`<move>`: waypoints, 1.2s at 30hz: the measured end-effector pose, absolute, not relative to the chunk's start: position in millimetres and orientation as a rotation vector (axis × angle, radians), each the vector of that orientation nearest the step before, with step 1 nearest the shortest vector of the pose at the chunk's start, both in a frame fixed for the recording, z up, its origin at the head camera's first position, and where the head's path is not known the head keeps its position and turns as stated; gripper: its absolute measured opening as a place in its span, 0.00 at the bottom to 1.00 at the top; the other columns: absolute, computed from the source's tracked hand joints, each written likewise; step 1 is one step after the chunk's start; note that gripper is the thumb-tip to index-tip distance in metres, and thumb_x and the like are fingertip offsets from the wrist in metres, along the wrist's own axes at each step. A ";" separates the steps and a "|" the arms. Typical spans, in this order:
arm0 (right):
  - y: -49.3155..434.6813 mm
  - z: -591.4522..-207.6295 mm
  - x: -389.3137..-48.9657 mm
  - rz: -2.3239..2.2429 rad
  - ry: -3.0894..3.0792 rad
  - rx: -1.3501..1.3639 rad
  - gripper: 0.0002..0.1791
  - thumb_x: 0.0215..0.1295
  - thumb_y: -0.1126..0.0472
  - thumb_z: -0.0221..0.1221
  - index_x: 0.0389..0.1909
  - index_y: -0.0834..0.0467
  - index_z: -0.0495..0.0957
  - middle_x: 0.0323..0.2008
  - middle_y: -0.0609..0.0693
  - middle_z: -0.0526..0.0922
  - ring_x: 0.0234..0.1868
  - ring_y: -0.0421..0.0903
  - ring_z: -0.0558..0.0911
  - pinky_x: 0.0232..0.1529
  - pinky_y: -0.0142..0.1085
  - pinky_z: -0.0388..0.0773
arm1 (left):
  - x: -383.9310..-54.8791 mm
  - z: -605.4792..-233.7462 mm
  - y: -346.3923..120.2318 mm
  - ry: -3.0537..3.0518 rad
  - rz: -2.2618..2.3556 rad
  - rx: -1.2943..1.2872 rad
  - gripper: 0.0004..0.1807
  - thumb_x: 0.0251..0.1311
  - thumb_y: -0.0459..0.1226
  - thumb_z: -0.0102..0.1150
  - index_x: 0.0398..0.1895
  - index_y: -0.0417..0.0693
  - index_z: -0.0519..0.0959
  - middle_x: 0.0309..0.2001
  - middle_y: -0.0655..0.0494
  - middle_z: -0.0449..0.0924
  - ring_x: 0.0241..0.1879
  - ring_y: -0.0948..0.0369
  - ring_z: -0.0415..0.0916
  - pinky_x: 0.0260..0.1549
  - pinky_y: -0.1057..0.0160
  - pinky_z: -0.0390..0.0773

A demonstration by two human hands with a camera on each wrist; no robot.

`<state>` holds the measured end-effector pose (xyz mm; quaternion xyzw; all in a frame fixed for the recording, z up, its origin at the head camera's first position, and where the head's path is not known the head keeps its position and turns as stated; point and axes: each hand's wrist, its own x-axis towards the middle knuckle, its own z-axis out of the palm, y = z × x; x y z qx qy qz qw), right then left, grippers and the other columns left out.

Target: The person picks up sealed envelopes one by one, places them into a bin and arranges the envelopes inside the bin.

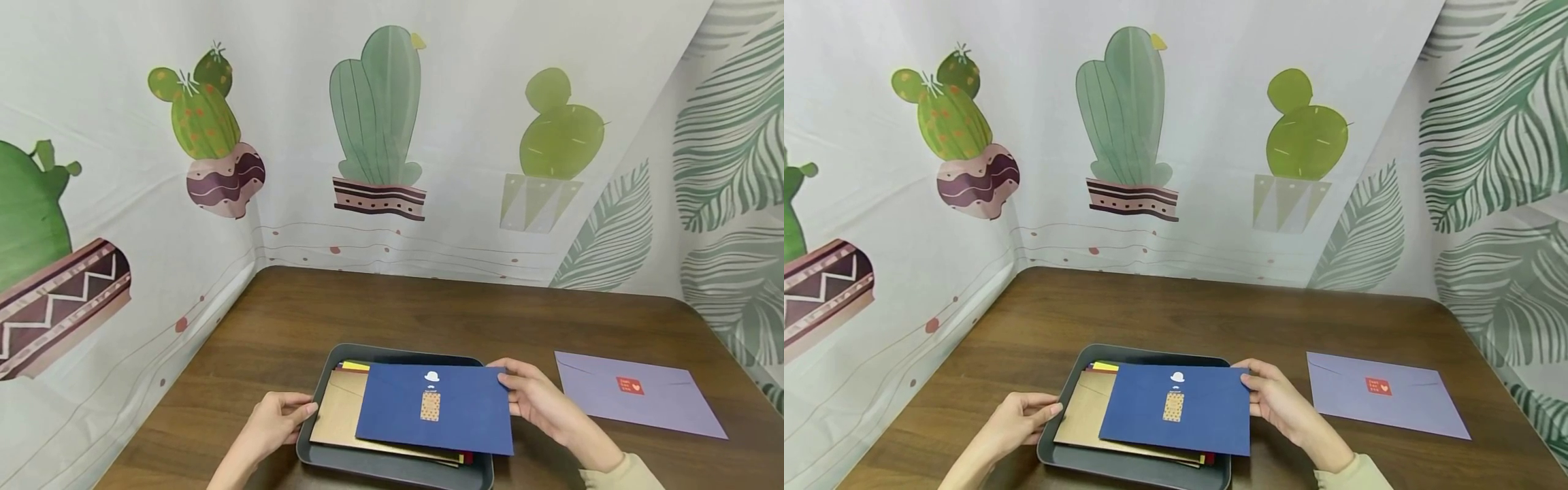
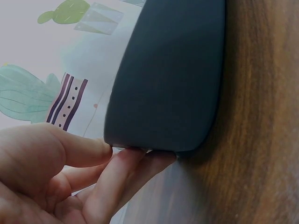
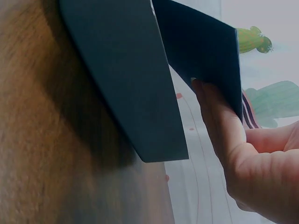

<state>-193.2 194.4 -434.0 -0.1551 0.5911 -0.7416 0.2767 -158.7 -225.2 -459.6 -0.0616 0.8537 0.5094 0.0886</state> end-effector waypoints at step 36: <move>138.4 -446.2 -191.3 -1.619 2.275 -0.321 0.21 0.69 0.73 0.47 0.62 0.67 0.69 0.29 0.48 0.68 0.27 0.41 0.67 0.31 0.29 0.71 | -159.0 -464.4 -226.6 2.547 1.525 -0.160 0.21 0.63 0.38 0.62 0.51 0.28 0.78 0.40 0.36 0.85 0.35 0.52 0.86 0.31 0.58 0.87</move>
